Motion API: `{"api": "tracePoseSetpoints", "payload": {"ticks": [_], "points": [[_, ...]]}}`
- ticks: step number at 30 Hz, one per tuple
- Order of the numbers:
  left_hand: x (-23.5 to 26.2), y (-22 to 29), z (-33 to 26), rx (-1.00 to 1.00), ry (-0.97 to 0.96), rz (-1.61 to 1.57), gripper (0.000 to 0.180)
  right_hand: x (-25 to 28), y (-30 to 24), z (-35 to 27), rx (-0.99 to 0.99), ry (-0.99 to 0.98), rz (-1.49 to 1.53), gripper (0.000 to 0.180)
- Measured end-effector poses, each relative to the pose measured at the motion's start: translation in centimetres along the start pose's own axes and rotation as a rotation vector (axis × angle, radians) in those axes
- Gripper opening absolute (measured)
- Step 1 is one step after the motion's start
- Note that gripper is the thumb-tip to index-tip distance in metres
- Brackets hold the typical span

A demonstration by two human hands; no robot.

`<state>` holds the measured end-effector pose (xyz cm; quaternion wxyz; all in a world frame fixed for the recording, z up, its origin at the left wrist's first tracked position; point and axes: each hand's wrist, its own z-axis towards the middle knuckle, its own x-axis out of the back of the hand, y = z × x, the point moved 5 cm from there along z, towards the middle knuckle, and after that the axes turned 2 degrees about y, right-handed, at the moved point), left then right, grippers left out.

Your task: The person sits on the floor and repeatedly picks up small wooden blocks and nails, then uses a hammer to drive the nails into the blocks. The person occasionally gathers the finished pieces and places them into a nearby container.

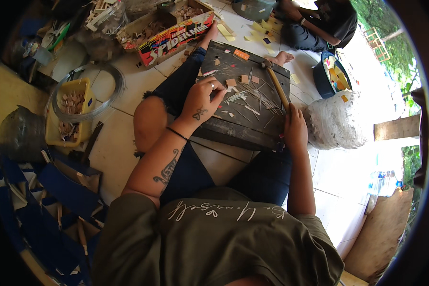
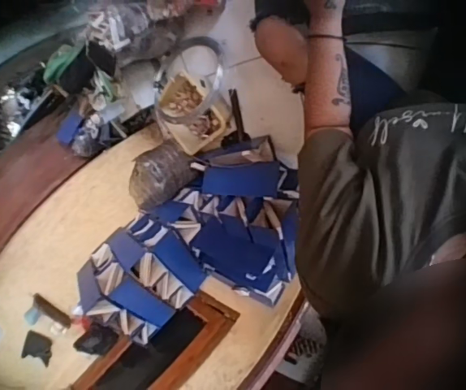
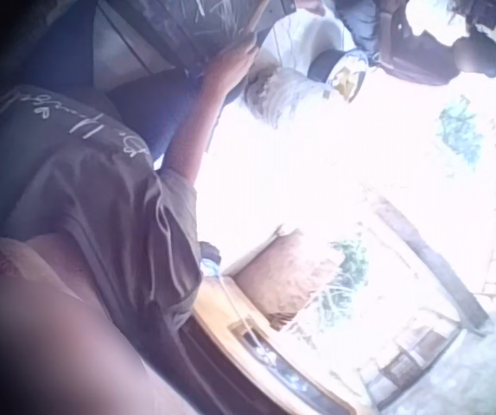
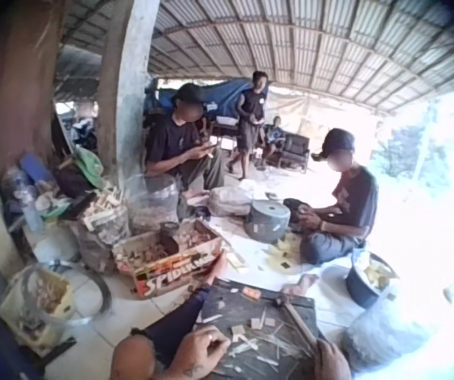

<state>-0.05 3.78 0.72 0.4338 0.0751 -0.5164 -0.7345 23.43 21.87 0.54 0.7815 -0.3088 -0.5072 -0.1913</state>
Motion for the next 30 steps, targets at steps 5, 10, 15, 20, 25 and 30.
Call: {"api": "tracePoseSetpoints", "payload": {"ticks": [5,10,15,20,25,30], "points": [[0.0,0.1,-0.1,-0.011,0.000,0.004,0.007,2.1,-2.1,-1.8,-0.270,-0.244,0.720,0.038],[-0.1,0.1,0.0,-0.100,0.016,0.008,0.007,5.8,-7.4,-5.5,-0.096,-0.387,0.581,0.044],[-0.2,0.0,-0.2,-0.056,-0.013,0.028,0.008,7.8,-10.3,-5.9,0.102,-0.228,0.480,0.048],[-0.2,0.0,-0.1,-0.027,-0.028,0.002,0.007,8.1,-10.5,-5.6,0.115,-0.214,0.441,0.048],[-0.1,0.2,-0.3,-0.083,-0.007,0.059,0.007,7.8,-10.4,-5.3,0.155,-0.231,0.449,0.048],[-0.2,0.0,-0.3,-0.075,0.000,0.071,0.008,7.8,-9.9,-5.5,0.126,-0.242,0.435,0.047]]}}
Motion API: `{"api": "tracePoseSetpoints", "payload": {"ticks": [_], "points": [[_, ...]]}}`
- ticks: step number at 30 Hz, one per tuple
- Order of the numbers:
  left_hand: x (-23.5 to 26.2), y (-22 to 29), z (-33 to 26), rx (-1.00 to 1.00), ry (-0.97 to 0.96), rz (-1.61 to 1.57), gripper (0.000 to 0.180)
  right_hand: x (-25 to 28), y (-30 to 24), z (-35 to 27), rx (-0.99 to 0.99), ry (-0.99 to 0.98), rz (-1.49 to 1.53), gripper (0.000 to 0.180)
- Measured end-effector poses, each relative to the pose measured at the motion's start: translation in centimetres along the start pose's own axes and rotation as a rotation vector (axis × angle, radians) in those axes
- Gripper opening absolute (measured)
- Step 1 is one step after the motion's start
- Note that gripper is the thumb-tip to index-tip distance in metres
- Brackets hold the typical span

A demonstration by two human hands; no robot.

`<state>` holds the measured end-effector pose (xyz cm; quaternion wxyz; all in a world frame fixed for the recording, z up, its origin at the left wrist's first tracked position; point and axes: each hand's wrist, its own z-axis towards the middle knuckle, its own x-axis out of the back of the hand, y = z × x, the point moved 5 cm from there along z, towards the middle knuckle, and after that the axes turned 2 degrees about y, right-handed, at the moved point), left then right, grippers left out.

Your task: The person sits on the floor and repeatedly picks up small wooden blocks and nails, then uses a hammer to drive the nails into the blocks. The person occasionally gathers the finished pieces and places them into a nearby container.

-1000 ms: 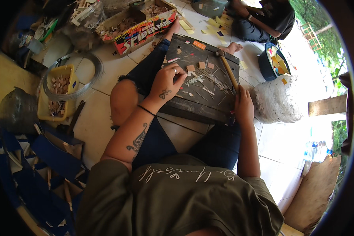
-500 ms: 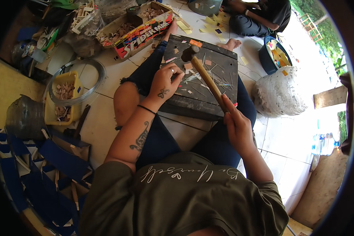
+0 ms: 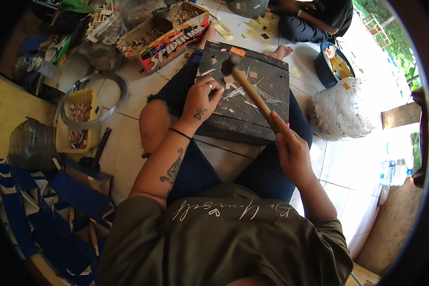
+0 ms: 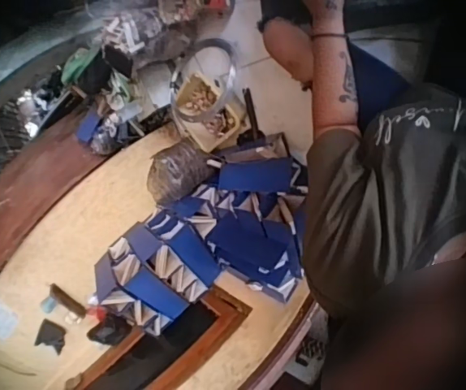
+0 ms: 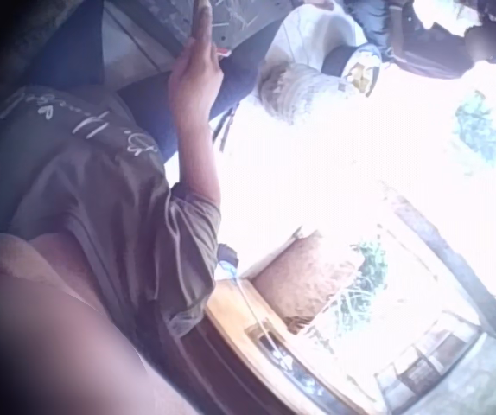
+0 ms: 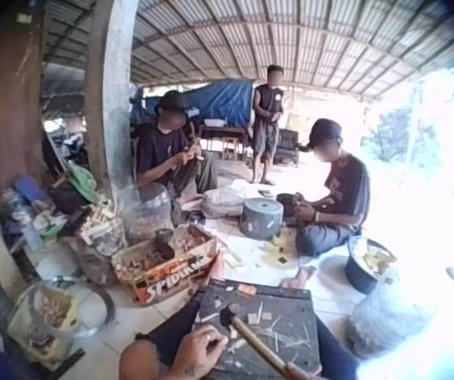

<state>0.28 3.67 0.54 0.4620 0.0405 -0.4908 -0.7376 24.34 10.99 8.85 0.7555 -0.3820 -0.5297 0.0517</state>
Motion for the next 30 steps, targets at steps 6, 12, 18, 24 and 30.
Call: {"api": "tracePoseSetpoints", "payload": {"ticks": [6,12,18,24,30], "points": [[-0.1,0.2,0.0,0.001,0.012,-0.007,0.008,0.4,-0.2,0.4,0.139,0.111,0.012,0.050],[0.1,0.3,0.1,0.007,0.000,0.059,0.010,0.6,0.3,0.5,0.061,0.079,-0.008,0.050],[-0.1,0.0,-0.1,0.049,-0.020,0.042,0.011,-0.3,3.0,0.5,-0.130,-0.046,0.041,0.047],[0.5,0.7,0.3,0.089,0.013,0.041,0.009,0.8,7.0,3.5,-0.084,0.292,-0.202,0.042],[6.3,-6.5,-1.2,0.263,0.308,-0.161,0.005,-1.1,10.9,4.6,-0.149,0.356,-0.587,0.042]]}}
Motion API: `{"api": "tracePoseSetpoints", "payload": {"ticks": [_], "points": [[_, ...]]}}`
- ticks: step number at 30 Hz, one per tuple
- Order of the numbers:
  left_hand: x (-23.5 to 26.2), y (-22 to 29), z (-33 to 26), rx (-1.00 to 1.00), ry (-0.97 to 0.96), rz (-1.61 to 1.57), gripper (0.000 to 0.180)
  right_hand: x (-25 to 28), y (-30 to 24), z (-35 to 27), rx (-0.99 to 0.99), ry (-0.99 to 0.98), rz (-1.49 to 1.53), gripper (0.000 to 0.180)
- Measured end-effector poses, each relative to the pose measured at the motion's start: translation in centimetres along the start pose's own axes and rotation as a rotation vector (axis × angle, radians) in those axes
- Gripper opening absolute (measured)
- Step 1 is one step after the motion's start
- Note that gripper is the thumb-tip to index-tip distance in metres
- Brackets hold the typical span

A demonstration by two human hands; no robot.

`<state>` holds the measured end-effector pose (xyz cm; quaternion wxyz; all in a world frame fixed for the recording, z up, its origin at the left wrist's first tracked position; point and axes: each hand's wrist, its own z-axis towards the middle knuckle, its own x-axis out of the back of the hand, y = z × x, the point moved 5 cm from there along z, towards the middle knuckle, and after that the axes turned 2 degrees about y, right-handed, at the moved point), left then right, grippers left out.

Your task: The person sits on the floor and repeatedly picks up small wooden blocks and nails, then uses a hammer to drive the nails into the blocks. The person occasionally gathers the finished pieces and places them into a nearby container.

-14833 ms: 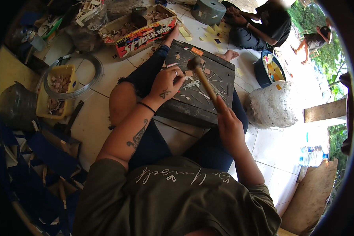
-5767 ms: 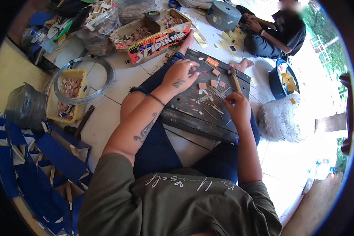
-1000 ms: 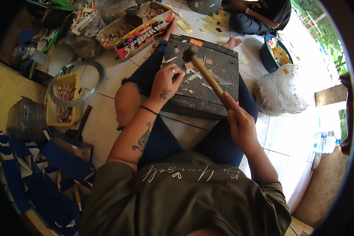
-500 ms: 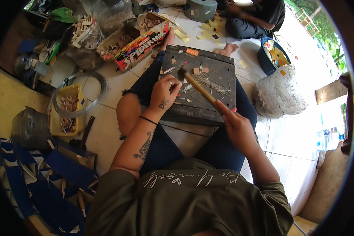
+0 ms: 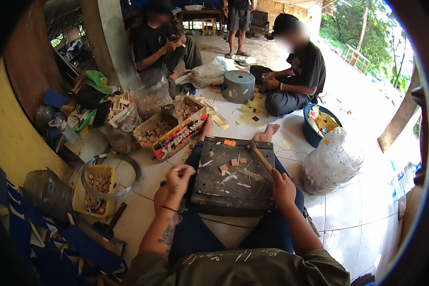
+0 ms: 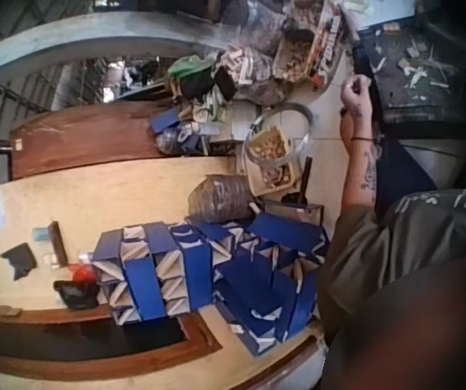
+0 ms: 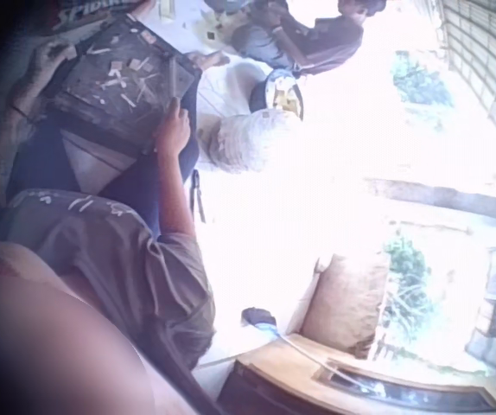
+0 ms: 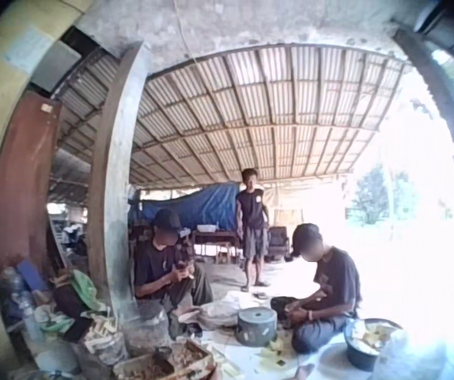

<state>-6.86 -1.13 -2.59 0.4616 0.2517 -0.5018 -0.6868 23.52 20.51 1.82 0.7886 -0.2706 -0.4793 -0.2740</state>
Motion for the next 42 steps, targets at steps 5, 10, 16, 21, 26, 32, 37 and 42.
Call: {"api": "tracePoseSetpoints", "payload": {"ticks": [5,10,16,21,26,32,37,42], "points": [[16.4,-5.8,4.0,0.127,0.308,0.366,0.016,0.6,-2.2,0.1,0.181,0.105,0.033,0.046],[30.2,-3.3,5.6,0.182,0.464,1.016,0.022,-0.5,-5.7,1.2,0.311,-0.021,0.087,0.033],[34.0,-2.0,5.1,0.376,0.453,1.438,0.025,-2.9,-7.2,2.4,0.300,-0.103,0.005,0.017],[24.6,-2.1,7.0,0.007,0.188,1.205,0.041,-4.4,-7.1,3.5,0.278,-0.104,-0.055,0.011],[8.8,2.5,6.6,-0.348,-0.038,0.795,0.040,-4.7,-6.4,4.9,0.249,-0.166,0.122,0.010],[-3.5,6.8,5.0,-0.471,-0.355,0.495,0.031,-3.2,-5.9,5.9,0.228,-0.163,0.370,0.007],[-7.3,5.7,4.1,-0.372,-0.540,0.540,0.030,-2.3,-3.6,5.7,0.035,-0.154,0.752,0.011],[-10.0,5.1,4.2,-0.359,-0.587,0.582,0.033,-3.9,-2.6,5.0,-0.283,-0.386,1.231,0.011]]}}
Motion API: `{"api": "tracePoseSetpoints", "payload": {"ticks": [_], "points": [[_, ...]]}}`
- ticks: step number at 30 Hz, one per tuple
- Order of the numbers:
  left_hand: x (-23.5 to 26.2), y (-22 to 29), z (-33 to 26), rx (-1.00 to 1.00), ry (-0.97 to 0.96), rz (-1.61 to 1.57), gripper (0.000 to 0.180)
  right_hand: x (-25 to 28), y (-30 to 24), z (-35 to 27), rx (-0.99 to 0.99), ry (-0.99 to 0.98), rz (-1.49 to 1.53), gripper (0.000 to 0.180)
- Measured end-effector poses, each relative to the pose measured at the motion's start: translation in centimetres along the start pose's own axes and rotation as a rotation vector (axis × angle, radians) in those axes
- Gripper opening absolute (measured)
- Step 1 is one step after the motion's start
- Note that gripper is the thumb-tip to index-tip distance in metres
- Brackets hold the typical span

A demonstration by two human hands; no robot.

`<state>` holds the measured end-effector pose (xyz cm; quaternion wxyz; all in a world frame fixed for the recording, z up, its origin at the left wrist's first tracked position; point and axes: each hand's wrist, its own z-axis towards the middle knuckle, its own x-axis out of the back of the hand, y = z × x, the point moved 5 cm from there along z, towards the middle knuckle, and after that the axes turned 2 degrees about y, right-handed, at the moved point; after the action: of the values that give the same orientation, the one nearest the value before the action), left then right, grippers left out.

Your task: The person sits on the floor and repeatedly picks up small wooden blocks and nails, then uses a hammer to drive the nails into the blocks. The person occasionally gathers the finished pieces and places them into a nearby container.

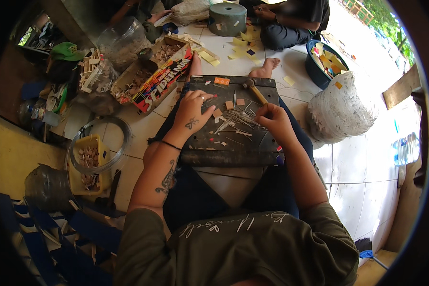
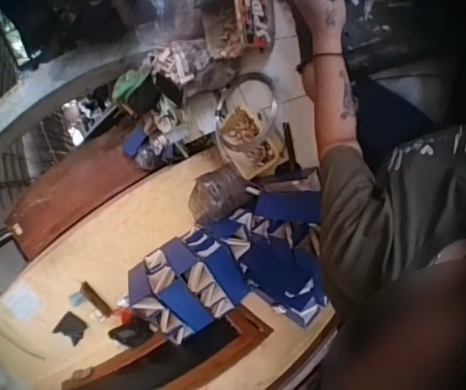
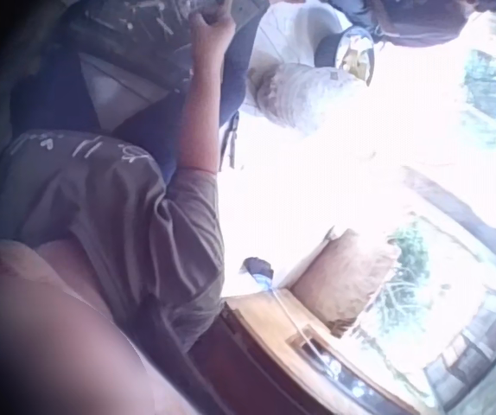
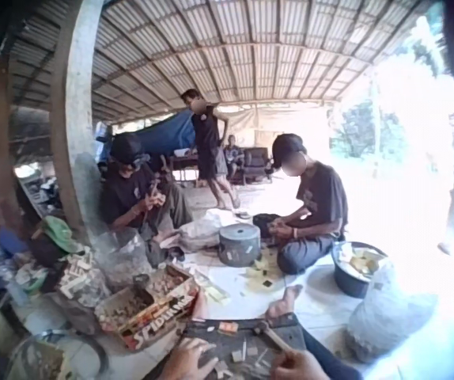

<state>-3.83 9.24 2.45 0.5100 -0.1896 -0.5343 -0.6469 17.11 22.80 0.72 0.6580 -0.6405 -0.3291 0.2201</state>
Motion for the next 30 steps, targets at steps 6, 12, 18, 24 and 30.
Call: {"api": "tracePoseSetpoints", "payload": {"ticks": [6,12,18,24,30], "points": [[-3.0,2.3,2.6,-0.146,0.016,0.080,0.030,-0.5,-0.7,-0.1,-0.020,-0.066,0.257,0.020],[-2.5,3.0,2.3,-0.042,0.029,-0.078,0.013,0.2,-0.1,0.4,-0.163,-0.025,0.376,0.033],[0.2,2.8,-2.9,0.058,0.115,-0.146,0.008,-0.5,-0.2,0.6,-0.186,-0.033,0.516,0.033],[0.1,2.5,-6.4,0.069,0.228,-0.138,0.011,-4.3,-2.3,0.3,-0.109,-0.187,0.425,0.026],[0.0,1.5,-6.8,0.117,0.256,-0.177,0.015,-7.9,-3.2,1.3,0.045,-0.190,0.025,0.014]]}}
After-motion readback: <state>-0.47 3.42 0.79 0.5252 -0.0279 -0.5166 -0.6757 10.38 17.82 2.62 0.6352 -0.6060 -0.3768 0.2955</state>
